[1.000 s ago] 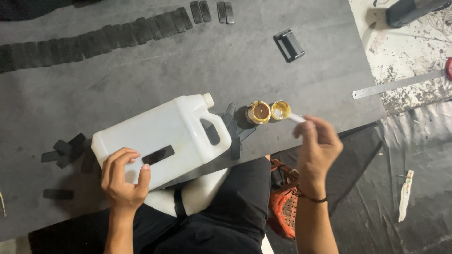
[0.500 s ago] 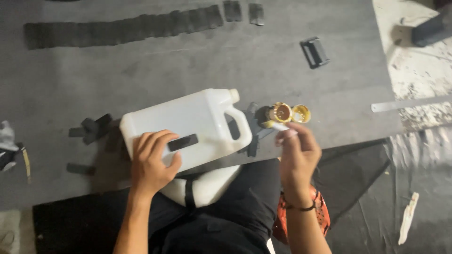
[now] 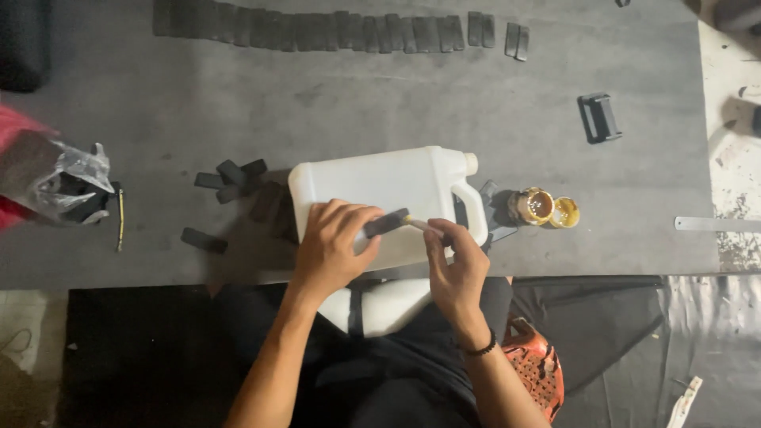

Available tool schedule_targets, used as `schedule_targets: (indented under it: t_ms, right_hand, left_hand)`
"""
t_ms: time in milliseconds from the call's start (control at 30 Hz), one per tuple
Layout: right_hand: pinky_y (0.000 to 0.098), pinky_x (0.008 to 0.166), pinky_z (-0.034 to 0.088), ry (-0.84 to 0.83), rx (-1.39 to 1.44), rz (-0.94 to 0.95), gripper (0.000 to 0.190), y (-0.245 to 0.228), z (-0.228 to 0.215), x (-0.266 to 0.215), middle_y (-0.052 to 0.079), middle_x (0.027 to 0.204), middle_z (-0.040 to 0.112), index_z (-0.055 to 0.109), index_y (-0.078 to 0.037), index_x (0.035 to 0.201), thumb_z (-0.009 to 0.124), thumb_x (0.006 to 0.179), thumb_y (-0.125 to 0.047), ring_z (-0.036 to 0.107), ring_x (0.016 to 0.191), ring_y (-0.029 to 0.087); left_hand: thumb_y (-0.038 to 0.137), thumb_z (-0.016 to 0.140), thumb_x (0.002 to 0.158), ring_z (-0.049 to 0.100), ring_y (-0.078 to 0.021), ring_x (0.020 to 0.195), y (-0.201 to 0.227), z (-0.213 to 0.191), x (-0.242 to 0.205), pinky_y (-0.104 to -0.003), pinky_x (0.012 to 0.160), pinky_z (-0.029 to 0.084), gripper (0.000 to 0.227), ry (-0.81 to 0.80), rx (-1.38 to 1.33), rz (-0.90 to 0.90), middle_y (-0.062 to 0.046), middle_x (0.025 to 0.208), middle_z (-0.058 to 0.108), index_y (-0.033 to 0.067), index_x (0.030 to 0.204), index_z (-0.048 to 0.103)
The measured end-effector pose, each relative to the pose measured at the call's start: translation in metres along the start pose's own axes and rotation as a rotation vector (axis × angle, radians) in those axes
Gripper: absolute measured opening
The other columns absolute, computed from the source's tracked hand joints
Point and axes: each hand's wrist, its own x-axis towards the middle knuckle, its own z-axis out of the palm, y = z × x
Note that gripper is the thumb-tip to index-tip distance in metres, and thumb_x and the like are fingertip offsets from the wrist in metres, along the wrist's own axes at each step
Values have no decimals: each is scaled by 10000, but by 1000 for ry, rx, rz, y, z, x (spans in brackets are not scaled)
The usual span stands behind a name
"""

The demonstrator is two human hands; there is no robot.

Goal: Applying adhesive to small black material strips using a manual applicator on a workshop table.

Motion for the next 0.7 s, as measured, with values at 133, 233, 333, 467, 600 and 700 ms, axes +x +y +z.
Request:
schedule_targets:
  t_ms: [133, 233, 333, 467, 600, 700]
  right_hand:
    - [347, 632, 563, 13, -185, -189, 172, 0, 15, -4, 67, 777, 706, 752, -52, 1115, 736, 945, -41, 686, 684, 215]
    - [341, 597, 565, 37, -259, -323, 202, 1, 17, -9, 68, 788, 699, 757, -45, 1109, 739, 918, 17, 675, 663, 217]
    - [344, 590, 570, 72, -325, -390, 206, -1, 18, -8, 70, 797, 693, 760, -39, 1104, 723, 918, 41, 677, 664, 227]
    - [374, 583, 566, 82, -290, -406, 209, -9, 25, -5, 104, 808, 695, 757, -23, 1089, 733, 902, 66, 683, 668, 264]
    - [355, 552, 552, 60, -320, -441, 219, -7, 20, -6, 77, 772, 684, 765, -30, 1056, 737, 868, 78, 664, 645, 231]
    - [363, 558, 543, 110, -358, -454, 192, -8, 20, 0, 90, 778, 671, 753, -15, 1063, 703, 908, 85, 655, 648, 240]
  left_hand:
    - [148, 803, 782, 658, -218, 932, -1, 1, -3, -393, 840, 482, 413, -25, 20, -17, 13, 959, 698, 183, 1178, 692]
    - [175, 812, 789, 656, -213, 923, -3, 6, -5, -395, 831, 490, 409, -11, 36, -18, 14, 953, 697, 187, 1178, 686]
    - [198, 819, 791, 657, -210, 913, -4, 8, -7, -399, 821, 499, 418, -2, 63, -10, 13, 948, 699, 190, 1186, 682]
    - [224, 797, 814, 655, -198, 894, -5, 9, -8, -392, 808, 503, 402, -7, 79, -14, 16, 925, 694, 200, 1196, 673]
    - [203, 786, 818, 662, -207, 894, -5, 9, -8, -396, 805, 509, 389, -5, 77, -25, 11, 911, 696, 194, 1190, 673]
    - [200, 793, 804, 663, -205, 894, -5, 10, -8, -400, 805, 510, 411, -3, 77, -17, 17, 914, 699, 198, 1195, 668]
